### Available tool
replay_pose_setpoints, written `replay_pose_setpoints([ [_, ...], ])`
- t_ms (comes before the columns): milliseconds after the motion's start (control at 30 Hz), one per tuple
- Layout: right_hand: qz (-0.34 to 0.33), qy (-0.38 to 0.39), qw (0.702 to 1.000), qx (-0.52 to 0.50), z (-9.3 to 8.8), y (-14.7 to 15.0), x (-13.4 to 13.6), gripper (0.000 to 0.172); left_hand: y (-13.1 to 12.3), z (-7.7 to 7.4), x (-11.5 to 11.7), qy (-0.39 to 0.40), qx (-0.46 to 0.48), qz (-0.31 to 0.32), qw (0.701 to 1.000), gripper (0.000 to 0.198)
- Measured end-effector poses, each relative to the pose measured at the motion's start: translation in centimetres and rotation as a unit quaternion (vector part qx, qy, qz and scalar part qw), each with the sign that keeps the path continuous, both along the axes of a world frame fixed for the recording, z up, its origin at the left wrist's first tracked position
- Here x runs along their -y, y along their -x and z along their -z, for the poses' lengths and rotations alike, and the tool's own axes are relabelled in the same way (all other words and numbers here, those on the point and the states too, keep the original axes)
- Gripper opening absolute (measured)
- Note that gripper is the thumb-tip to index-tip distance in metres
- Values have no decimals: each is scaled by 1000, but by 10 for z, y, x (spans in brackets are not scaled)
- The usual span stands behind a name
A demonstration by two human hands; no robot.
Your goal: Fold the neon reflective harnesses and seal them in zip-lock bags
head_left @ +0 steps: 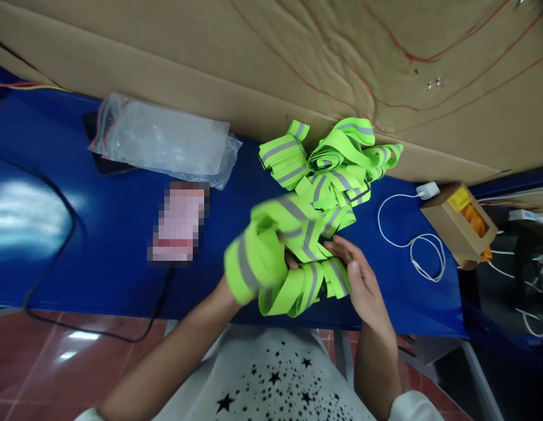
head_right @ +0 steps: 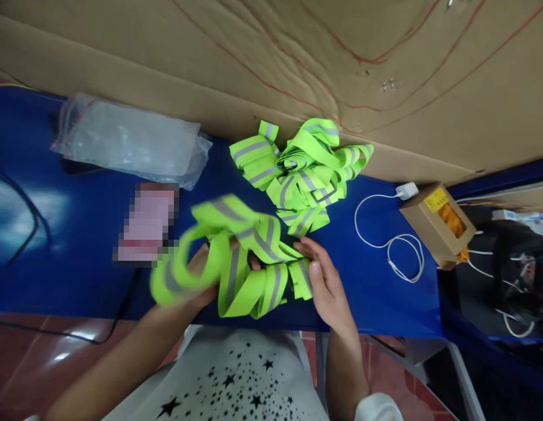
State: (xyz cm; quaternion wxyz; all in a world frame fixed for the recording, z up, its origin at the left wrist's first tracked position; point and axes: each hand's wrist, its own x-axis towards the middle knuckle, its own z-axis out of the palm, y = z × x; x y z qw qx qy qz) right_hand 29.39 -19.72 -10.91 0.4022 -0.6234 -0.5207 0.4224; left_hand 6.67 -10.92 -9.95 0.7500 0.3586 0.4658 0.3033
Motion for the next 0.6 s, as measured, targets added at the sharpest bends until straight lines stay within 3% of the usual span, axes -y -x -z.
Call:
replay_pose_setpoints([
  [67, -11, -5, 999, 49, -1, 1, 3, 43, -3, 4, -1, 100, 22, -11, 995, 46],
  [133, -54, -11, 989, 141, -4, 0, 6, 48, -4, 7, -5, 117, 11, -27, 993, 44],
  [233, -162, -14, 951, 262, -7, -2, 12, 60, 4, 6, -21, -67, -132, 52, 988, 46],
  [267, -186, -11, 940, 287, -7, -2, 14, 62, 9, 3, -27, -137, -211, 103, 962, 48],
  [333, -202, -2, 926, 320, -3, -2, 20, 63, 20, -8, -37, -245, -398, 182, 865, 56],
  [400, -189, 1, 919, 345, 2, -1, 24, 62, 29, -24, -37, -297, -569, 198, 741, 61],
  [433, -179, -2, 919, 352, 5, 0, 26, 59, 32, -32, -33, -315, -625, 186, 690, 60],
  [467, -165, -9, 921, 352, 8, 2, 26, 56, 32, -39, -26, -342, -649, 166, 659, 58],
  [500, -150, -19, 928, 341, 9, 4, 26, 51, 30, -44, -17, -378, -640, 152, 652, 53],
  [567, -121, -32, 949, 291, 8, 8, 24, 41, 20, -47, 3, -510, -527, 119, 669, 45],
  [600, -110, -33, 960, 255, 6, 10, 22, 37, 14, -45, 12, -556, -451, 173, 677, 42],
])
